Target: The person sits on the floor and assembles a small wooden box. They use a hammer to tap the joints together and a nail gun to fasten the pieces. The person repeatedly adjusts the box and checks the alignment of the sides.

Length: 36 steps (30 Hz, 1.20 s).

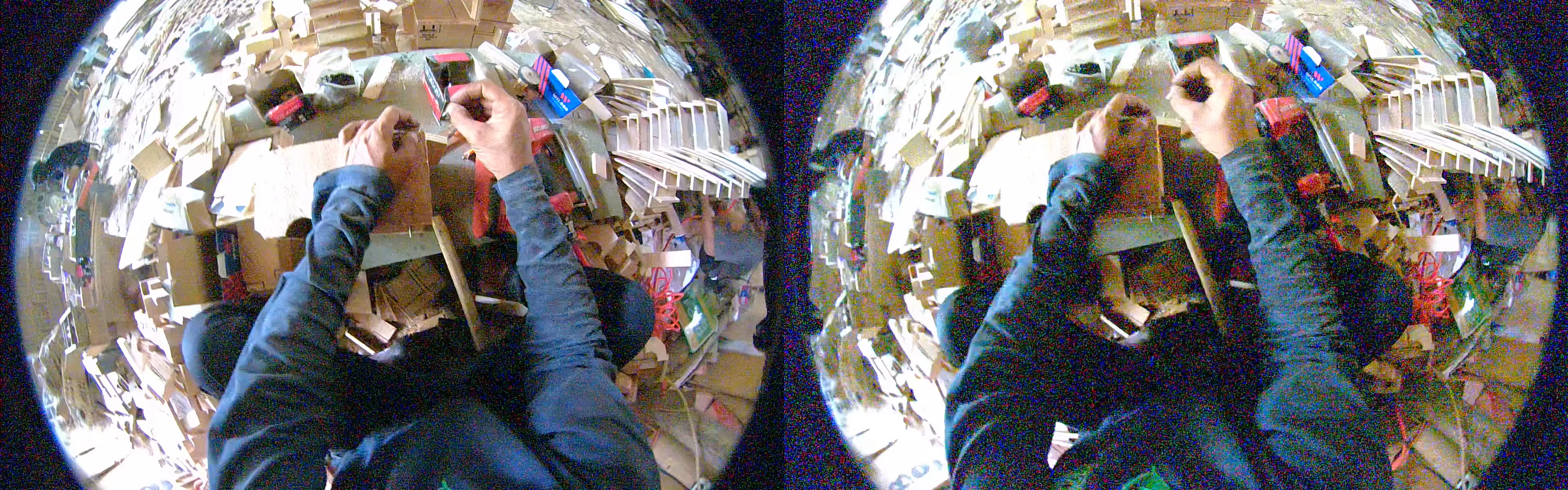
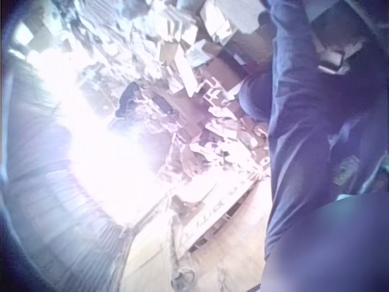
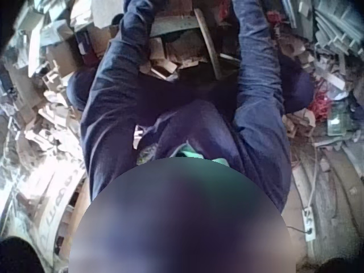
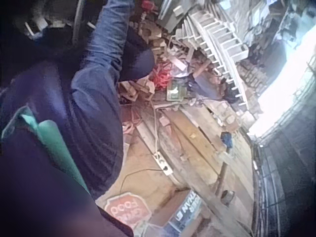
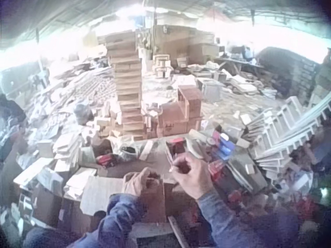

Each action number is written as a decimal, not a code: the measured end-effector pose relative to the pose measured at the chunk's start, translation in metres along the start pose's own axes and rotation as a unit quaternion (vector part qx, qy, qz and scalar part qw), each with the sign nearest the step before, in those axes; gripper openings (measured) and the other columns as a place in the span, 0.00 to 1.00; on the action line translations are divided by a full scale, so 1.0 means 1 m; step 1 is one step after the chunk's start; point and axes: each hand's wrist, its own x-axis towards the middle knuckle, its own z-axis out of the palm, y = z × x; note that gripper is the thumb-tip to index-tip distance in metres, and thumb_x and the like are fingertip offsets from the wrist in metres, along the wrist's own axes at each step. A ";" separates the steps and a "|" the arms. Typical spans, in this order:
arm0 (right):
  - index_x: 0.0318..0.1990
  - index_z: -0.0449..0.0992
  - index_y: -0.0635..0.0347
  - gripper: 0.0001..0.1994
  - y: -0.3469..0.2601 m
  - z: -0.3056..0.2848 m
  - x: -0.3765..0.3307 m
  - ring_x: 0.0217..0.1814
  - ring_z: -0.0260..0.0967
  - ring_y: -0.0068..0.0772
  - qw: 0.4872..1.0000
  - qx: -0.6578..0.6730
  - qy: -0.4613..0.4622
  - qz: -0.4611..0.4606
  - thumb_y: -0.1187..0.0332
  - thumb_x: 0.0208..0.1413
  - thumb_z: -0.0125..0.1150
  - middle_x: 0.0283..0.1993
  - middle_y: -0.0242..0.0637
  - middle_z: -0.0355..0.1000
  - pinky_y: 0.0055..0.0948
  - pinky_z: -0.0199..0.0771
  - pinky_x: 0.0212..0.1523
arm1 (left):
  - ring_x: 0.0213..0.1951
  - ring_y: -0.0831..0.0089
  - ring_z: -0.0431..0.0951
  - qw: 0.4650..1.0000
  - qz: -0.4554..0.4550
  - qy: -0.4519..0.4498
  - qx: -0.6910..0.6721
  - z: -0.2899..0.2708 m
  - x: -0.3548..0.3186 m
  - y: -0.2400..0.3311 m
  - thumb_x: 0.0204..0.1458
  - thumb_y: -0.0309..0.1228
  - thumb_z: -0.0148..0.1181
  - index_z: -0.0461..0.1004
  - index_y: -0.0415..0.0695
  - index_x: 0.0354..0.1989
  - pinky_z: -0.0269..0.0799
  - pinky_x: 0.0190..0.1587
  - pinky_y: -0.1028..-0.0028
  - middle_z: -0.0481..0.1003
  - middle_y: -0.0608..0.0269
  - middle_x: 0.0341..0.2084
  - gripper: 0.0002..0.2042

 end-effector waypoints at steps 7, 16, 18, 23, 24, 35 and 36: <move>0.38 0.78 0.61 0.06 0.036 0.015 -0.021 0.36 0.76 0.19 0.988 -0.033 -0.061 -0.139 0.77 0.52 0.63 0.35 0.31 0.78 0.24 0.77 0.34 | 0.44 0.57 0.80 0.999 -0.027 -0.015 0.036 -0.001 -0.001 0.001 0.50 0.40 0.60 0.75 0.51 0.42 0.66 0.55 0.63 0.81 0.58 0.37 0.13; 0.41 0.78 0.58 0.09 0.034 0.021 -0.020 0.38 0.78 0.27 0.972 -0.079 -0.067 -0.209 0.77 0.51 0.64 0.40 0.36 0.78 0.25 0.79 0.34 | 0.44 0.60 0.80 0.999 0.018 -0.005 0.033 0.002 0.001 -0.007 0.50 0.44 0.60 0.75 0.51 0.41 0.61 0.57 0.62 0.81 0.58 0.36 0.14; 0.41 0.77 0.58 0.10 0.035 0.022 -0.020 0.40 0.77 0.34 0.970 -0.078 -0.068 -0.219 0.77 0.49 0.64 0.40 0.37 0.77 0.29 0.78 0.38 | 0.44 0.60 0.80 0.999 0.004 -0.016 0.036 -0.001 0.000 -0.002 0.50 0.45 0.61 0.75 0.51 0.40 0.61 0.57 0.62 0.81 0.58 0.35 0.14; 0.40 0.76 0.58 0.12 0.038 0.023 -0.020 0.44 0.75 0.48 0.963 -0.086 -0.078 -0.242 0.77 0.44 0.63 0.40 0.41 0.76 0.39 0.76 0.48 | 0.43 0.61 0.80 0.996 -0.009 -0.019 0.083 -0.008 -0.003 0.009 0.48 0.45 0.62 0.76 0.52 0.38 0.61 0.57 0.62 0.81 0.59 0.33 0.14; 0.40 0.76 0.58 0.13 0.038 0.023 -0.020 0.45 0.75 0.48 0.963 -0.083 -0.082 -0.243 0.77 0.44 0.63 0.41 0.41 0.76 0.39 0.76 0.48 | 0.43 0.61 0.80 0.996 -0.008 -0.021 0.085 -0.009 -0.003 0.010 0.48 0.45 0.62 0.76 0.52 0.39 0.61 0.57 0.62 0.81 0.59 0.33 0.14; 0.43 0.75 0.60 0.14 0.036 0.023 -0.018 0.40 0.77 0.41 0.939 -0.154 -0.061 -0.302 0.80 0.46 0.64 0.41 0.41 0.76 0.30 0.80 0.36 | 0.43 0.59 0.80 0.994 0.000 -0.025 0.106 -0.010 -0.001 0.009 0.48 0.40 0.61 0.77 0.54 0.41 0.66 0.54 0.63 0.81 0.58 0.35 0.12; 0.43 0.75 0.60 0.14 0.036 0.022 -0.018 0.40 0.77 0.41 0.944 -0.142 -0.066 -0.290 0.80 0.46 0.64 0.41 0.40 0.76 0.30 0.80 0.36 | 0.42 0.58 0.81 0.993 0.016 -0.019 0.117 -0.010 -0.001 0.009 0.49 0.37 0.60 0.77 0.53 0.42 0.70 0.50 0.63 0.81 0.57 0.35 0.11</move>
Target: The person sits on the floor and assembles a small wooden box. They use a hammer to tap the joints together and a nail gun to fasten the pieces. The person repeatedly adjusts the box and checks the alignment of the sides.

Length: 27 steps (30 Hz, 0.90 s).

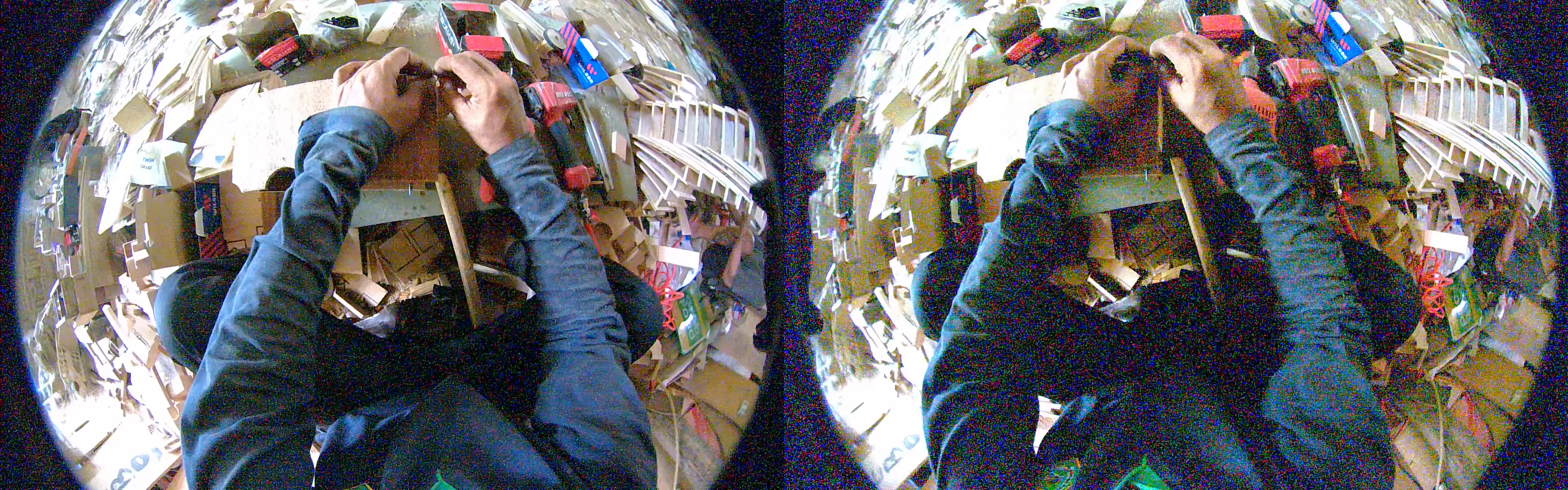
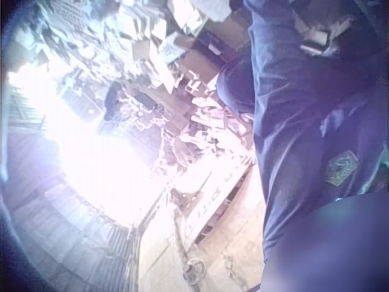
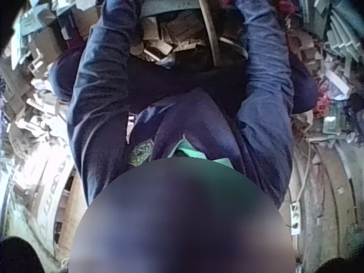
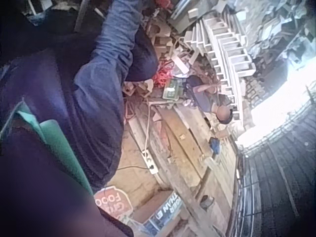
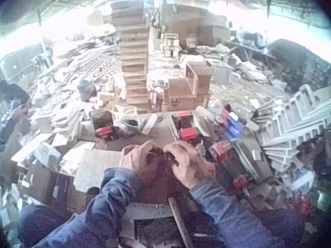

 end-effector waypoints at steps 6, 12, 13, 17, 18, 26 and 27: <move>0.43 0.75 0.60 0.14 0.002 -0.001 -0.001 0.41 0.77 0.39 1.000 0.023 0.002 0.007 0.81 0.46 0.64 0.41 0.40 0.75 0.30 0.80 0.36 | 0.41 0.57 0.81 0.999 0.027 0.009 -0.019 0.001 0.001 -0.002 0.51 0.35 0.61 0.77 0.51 0.41 0.75 0.47 0.64 0.81 0.57 0.35 0.10; 0.44 0.75 0.60 0.15 0.001 0.000 -0.002 0.42 0.77 0.40 0.999 0.031 -0.001 0.013 0.81 0.47 0.63 0.42 0.40 0.75 0.30 0.81 0.37 | 0.41 0.57 0.81 0.999 0.033 0.009 -0.023 0.002 0.000 -0.003 0.51 0.35 0.60 0.77 0.50 0.42 0.75 0.46 0.64 0.80 0.56 0.36 0.11; 0.44 0.76 0.60 0.15 0.001 0.000 -0.002 0.42 0.77 0.40 0.999 0.032 -0.002 0.012 0.81 0.47 0.63 0.42 0.40 0.75 0.30 0.81 0.37 | 0.41 0.57 0.81 0.999 0.032 0.007 -0.022 0.002 0.000 -0.003 0.51 0.35 0.60 0.77 0.50 0.42 0.75 0.46 0.64 0.80 0.56 0.35 0.11; 0.44 0.76 0.61 0.15 0.001 -0.001 0.000 0.43 0.77 0.42 1.000 0.004 -0.015 0.005 0.81 0.47 0.63 0.42 0.41 0.75 0.30 0.80 0.39 | 0.40 0.57 0.82 0.999 0.046 0.010 -0.021 0.002 0.002 -0.004 0.52 0.37 0.60 0.77 0.50 0.43 0.75 0.47 0.64 0.81 0.56 0.35 0.11; 0.43 0.77 0.61 0.14 0.001 -0.002 0.000 0.43 0.77 0.42 1.000 0.001 -0.011 -0.009 0.81 0.47 0.63 0.42 0.41 0.75 0.31 0.80 0.40 | 0.40 0.57 0.82 0.999 0.040 0.010 -0.016 0.002 0.002 -0.004 0.52 0.37 0.60 0.77 0.50 0.43 0.75 0.47 0.64 0.81 0.56 0.35 0.11; 0.42 0.78 0.62 0.10 -0.005 -0.006 0.000 0.43 0.76 0.44 1.000 0.011 -0.006 0.006 0.80 0.51 0.60 0.41 0.43 0.76 0.34 0.77 0.44 | 0.42 0.60 0.81 1.000 0.006 -0.007 -0.025 0.003 0.003 -0.003 0.45 0.48 0.60 0.79 0.56 0.40 0.64 0.55 0.63 0.82 0.60 0.34 0.16; 0.42 0.78 0.61 0.10 -0.007 -0.008 -0.003 0.43 0.76 0.44 1.000 0.018 0.017 0.006 0.79 0.52 0.59 0.41 0.43 0.76 0.34 0.77 0.44 | 0.42 0.61 0.81 1.000 0.002 -0.013 -0.021 0.003 0.003 -0.003 0.45 0.48 0.60 0.79 0.56 0.40 0.65 0.55 0.63 0.82 0.60 0.34 0.16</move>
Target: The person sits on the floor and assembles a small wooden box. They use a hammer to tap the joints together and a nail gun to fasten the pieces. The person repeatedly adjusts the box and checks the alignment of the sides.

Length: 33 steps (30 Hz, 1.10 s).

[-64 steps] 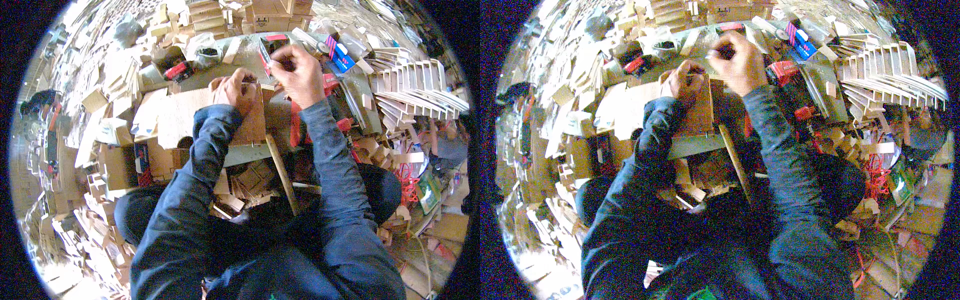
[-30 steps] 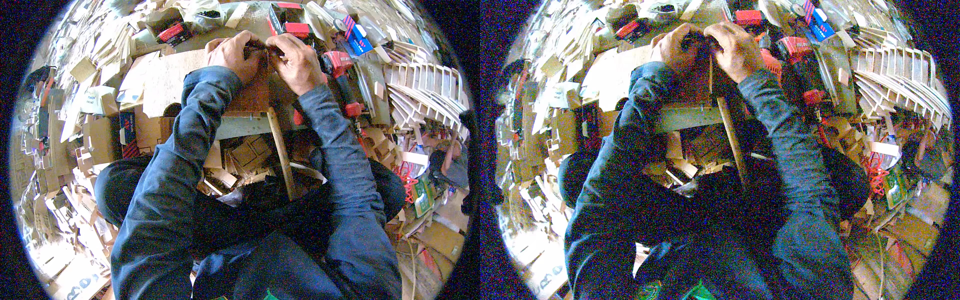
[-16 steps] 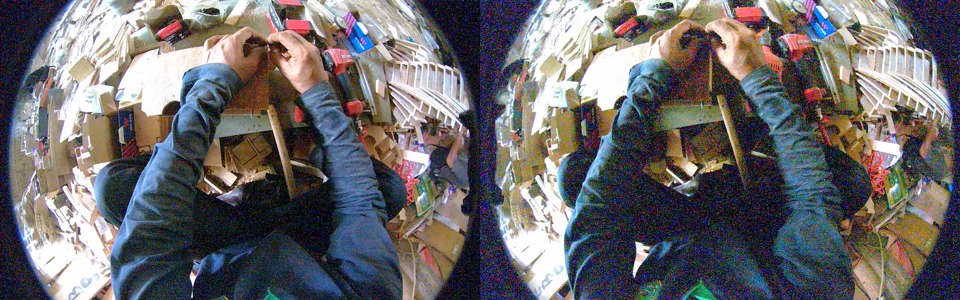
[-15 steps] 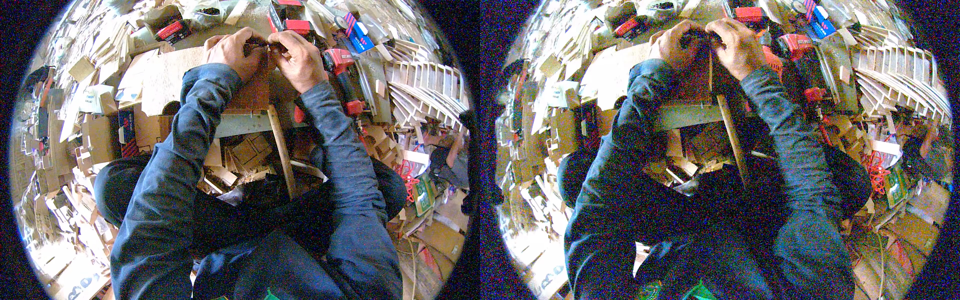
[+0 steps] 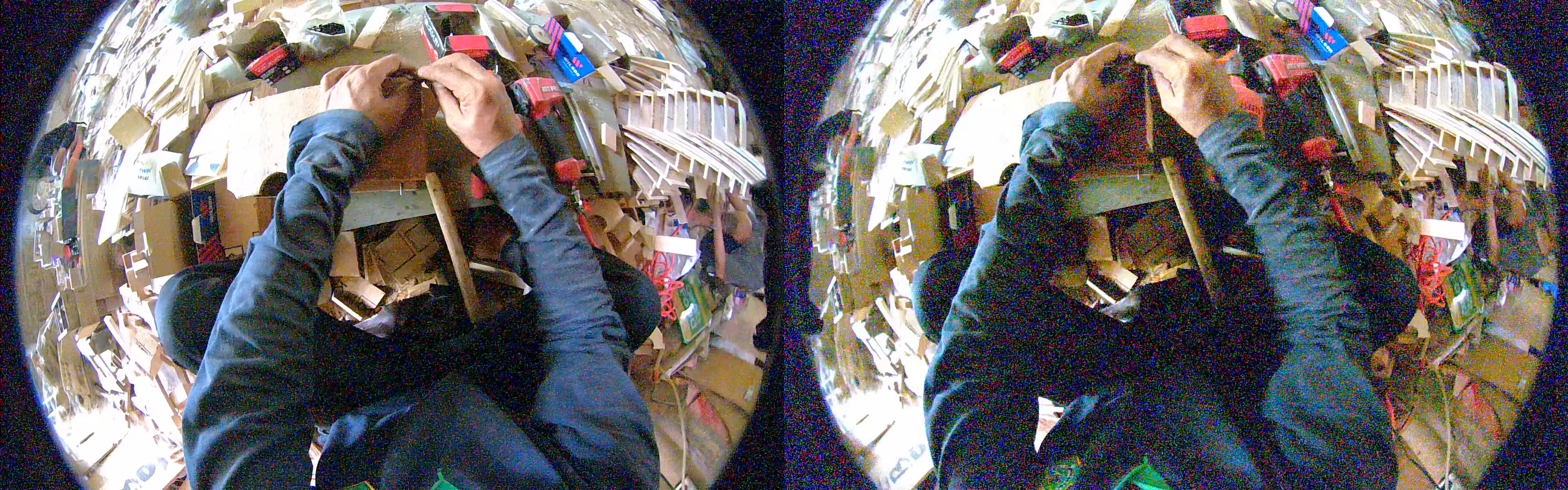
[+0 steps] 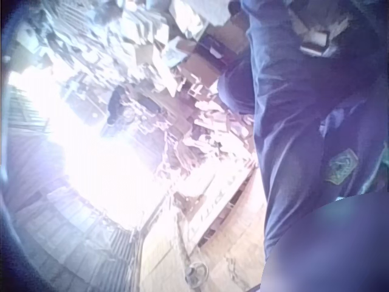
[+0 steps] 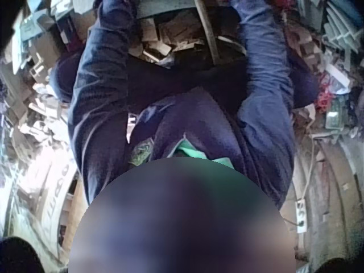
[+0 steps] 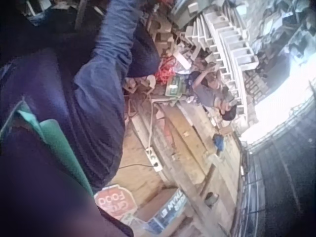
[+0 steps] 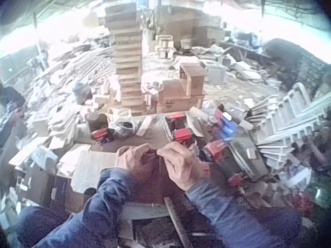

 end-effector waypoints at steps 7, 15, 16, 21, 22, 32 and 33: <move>0.52 0.71 0.63 0.18 -0.080 -0.005 -0.097 0.53 0.69 0.54 0.950 -0.084 -0.051 0.295 0.74 0.52 0.59 0.52 0.55 0.70 0.44 0.71 0.52 | 0.43 0.63 0.81 0.999 -0.002 -0.021 -0.034 0.000 0.001 0.003 0.49 0.45 0.60 0.79 0.57 0.39 0.67 0.53 0.66 0.82 0.63 0.35 0.12; 0.68 0.56 0.60 0.35 -0.123 0.001 -0.214 0.49 0.68 0.64 0.854 -0.034 -0.267 0.446 0.72 0.51 0.58 0.54 0.56 0.66 0.45 0.72 0.50 | 0.44 0.62 0.80 0.998 -0.017 -0.051 -0.012 -0.004 0.002 0.004 0.49 0.44 0.59 0.79 0.55 0.39 0.67 0.54 0.67 0.82 0.62 0.37 0.12; 0.68 0.56 0.61 0.33 -0.122 -0.004 -0.215 0.50 0.68 0.63 0.886 -0.011 -0.210 0.413 0.71 0.53 0.57 0.55 0.57 0.67 0.44 0.72 0.51 | 0.43 0.62 0.81 0.999 -0.012 -0.038 -0.008 -0.004 0.002 0.004 0.49 0.45 0.60 0.79 0.56 0.39 0.70 0.52 0.66 0.82 0.63 0.37 0.13; 0.65 0.58 0.66 0.25 -0.134 -0.055 -0.183 0.46 0.74 0.49 0.900 0.060 -0.085 0.423 0.68 0.62 0.52 0.46 0.58 0.72 0.39 0.72 0.48 | 0.40 0.63 0.82 0.999 -0.017 -0.037 -0.004 -0.006 0.001 0.006 0.48 0.49 0.61 0.79 0.57 0.39 0.74 0.48 0.65 0.82 0.64 0.36 0.14; 0.64 0.59 0.66 0.24 -0.137 -0.066 -0.170 0.43 0.75 0.48 0.883 0.056 -0.089 0.458 0.68 0.63 0.52 0.43 0.57 0.73 0.39 0.73 0.46 | 0.42 0.62 0.81 0.999 -0.025 -0.042 -0.012 -0.007 0.001 0.008 0.49 0.47 0.60 0.79 0.56 0.39 0.73 0.49 0.66 0.82 0.63 0.36 0.14; 0.56 0.66 0.64 0.19 -0.105 -0.093 -0.052 0.30 0.73 0.60 0.957 -0.065 -0.113 0.260 0.60 0.65 0.51 0.27 0.56 0.72 0.49 0.69 0.27 | 0.42 0.61 0.81 0.998 -0.018 -0.055 -0.035 -0.011 0.000 0.011 0.49 0.44 0.60 0.78 0.53 0.41 0.71 0.49 0.66 0.82 0.60 0.36 0.14; 0.56 0.65 0.64 0.18 -0.103 -0.093 -0.048 0.30 0.73 0.60 0.957 -0.058 -0.128 0.252 0.61 0.65 0.50 0.26 0.56 0.72 0.51 0.70 0.27 | 0.42 0.61 0.81 0.997 -0.023 -0.061 -0.049 -0.010 0.000 0.010 0.49 0.44 0.60 0.78 0.53 0.41 0.71 0.49 0.66 0.82 0.60 0.35 0.14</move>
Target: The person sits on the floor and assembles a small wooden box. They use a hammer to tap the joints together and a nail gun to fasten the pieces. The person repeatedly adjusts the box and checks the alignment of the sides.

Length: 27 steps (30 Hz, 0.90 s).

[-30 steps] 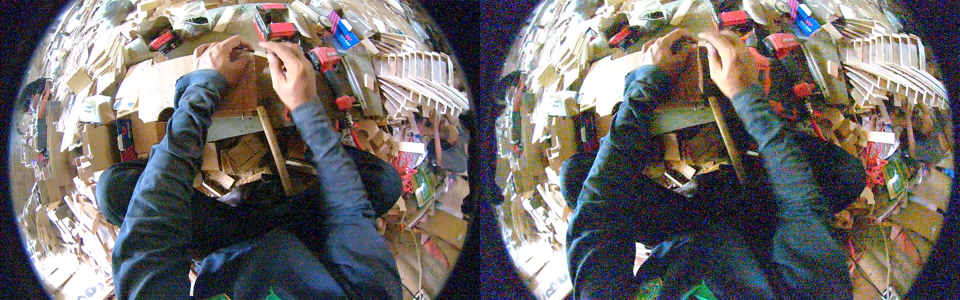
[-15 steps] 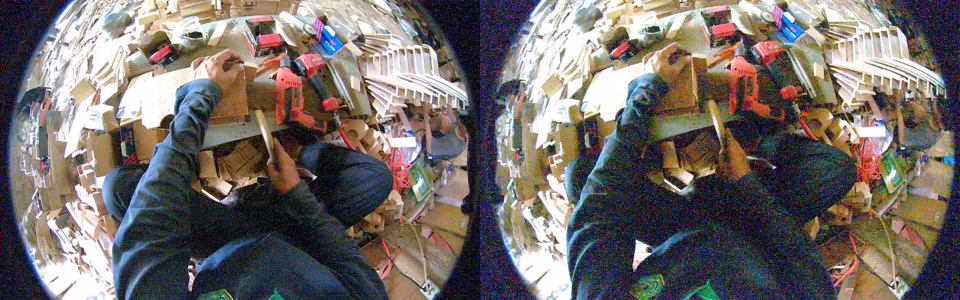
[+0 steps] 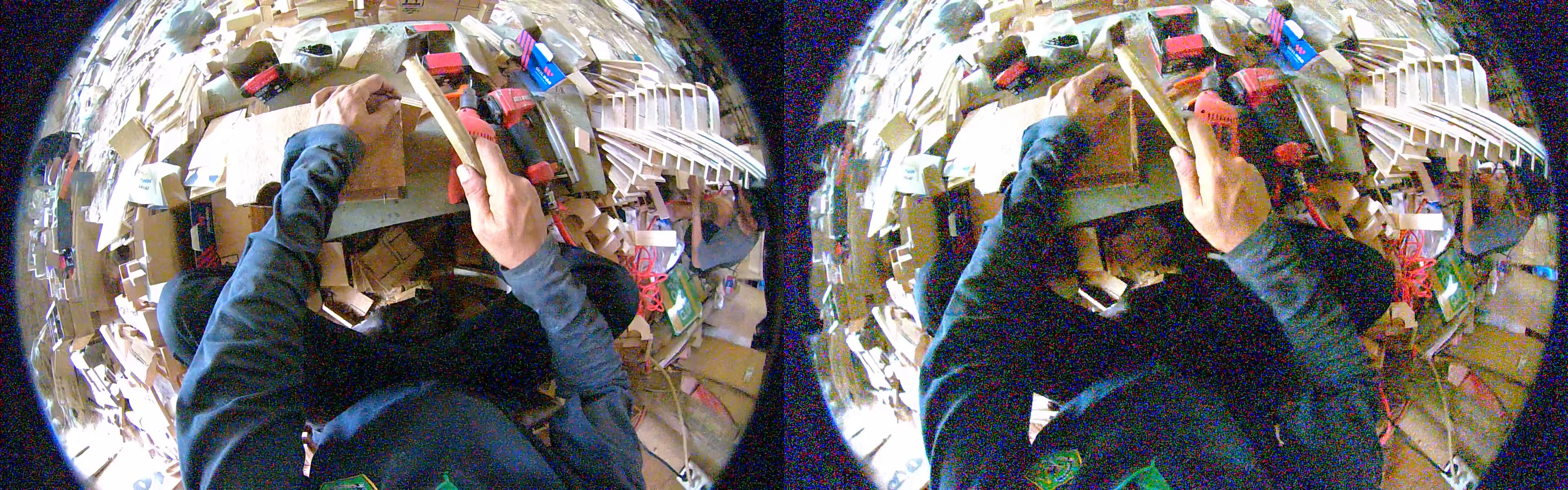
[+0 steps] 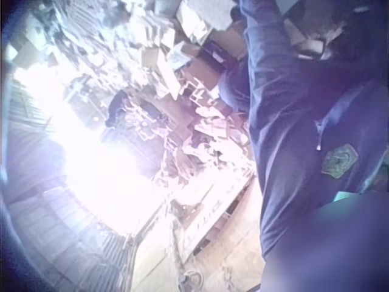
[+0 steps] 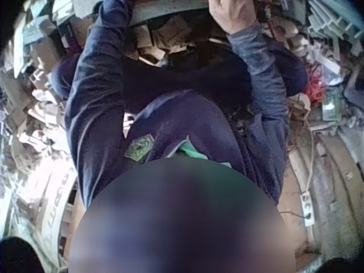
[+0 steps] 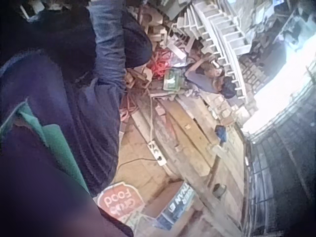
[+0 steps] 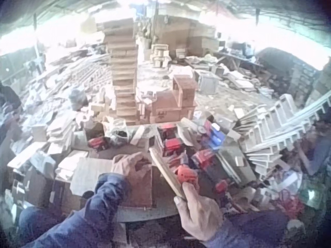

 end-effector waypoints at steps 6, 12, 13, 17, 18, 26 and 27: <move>0.54 0.63 0.63 0.15 0.005 0.001 0.006 0.28 0.73 0.60 0.999 -0.041 -0.030 -0.006 0.62 0.66 0.48 0.28 0.57 0.72 0.53 0.68 0.25 | 0.42 0.62 0.81 1.000 0.006 0.020 0.019 0.006 0.001 -0.006 0.48 0.45 0.61 0.79 0.55 0.40 0.69 0.50 0.66 0.82 0.62 0.35 0.13; 0.55 0.63 0.61 0.16 0.009 0.008 0.000 0.30 0.73 0.61 0.992 -0.068 -0.097 0.049 0.61 0.67 0.47 0.29 0.55 0.72 0.51 0.69 0.27 | 0.43 0.63 0.80 1.000 -0.017 0.014 0.016 0.008 0.003 -0.008 0.48 0.47 0.59 0.78 0.58 0.39 0.63 0.55 0.64 0.82 0.64 0.35 0.13; 0.55 0.63 0.61 0.16 0.009 0.007 -0.001 0.30 0.73 0.61 0.996 -0.038 -0.069 0.029 0.61 0.67 0.47 0.29 0.54 0.72 0.52 0.69 0.27 | 0.44 0.63 0.80 1.000 -0.021 0.010 0.007 0.008 0.003 -0.008 0.48 0.48 0.59 0.78 0.59 0.39 0.61 0.56 0.63 0.82 0.64 0.35 0.13; 0.53 0.64 0.60 0.15 0.003 0.003 -0.004 0.29 0.72 0.60 1.000 0.022 0.021 0.007 0.60 0.67 0.46 0.27 0.54 0.71 0.52 0.66 0.26 | 0.51 0.59 0.76 0.997 -0.010 0.016 0.081 0.012 0.000 -0.006 0.44 0.56 0.61 0.75 0.54 0.48 0.55 0.61 0.57 0.80 0.61 0.43 0.26; 0.53 0.64 0.60 0.15 0.003 0.002 -0.003 0.29 0.72 0.60 1.000 0.006 0.009 0.009 0.60 0.67 0.47 0.27 0.54 0.71 0.52 0.66 0.25 | 0.53 0.57 0.74 0.991 -0.006 0.041 0.125 0.017 -0.003 -0.004 0.42 0.58 0.62 0.74 0.52 0.50 0.53 0.62 0.56 0.79 0.59 0.46 0.30; 0.48 0.65 0.63 0.15 0.003 -0.004 0.007 0.24 0.73 0.60 0.995 0.000 0.065 -0.078 0.60 0.64 0.50 0.23 0.54 0.71 0.51 0.72 0.21 | 0.61 0.54 0.63 0.976 -0.002 0.019 0.216 0.032 -0.001 -0.006 0.33 0.62 0.64 0.73 0.45 0.50 0.33 0.64 0.35 0.71 0.54 0.53 0.39; 0.48 0.65 0.64 0.15 0.002 -0.005 0.010 0.24 0.73 0.60 0.992 -0.010 0.074 -0.103 0.60 0.64 0.50 0.23 0.54 0.71 0.51 0.73 0.21 | 0.61 0.54 0.63 0.976 -0.012 0.018 0.218 0.031 0.000 -0.006 0.33 0.61 0.64 0.73 0.45 0.50 0.34 0.64 0.35 0.71 0.54 0.53 0.38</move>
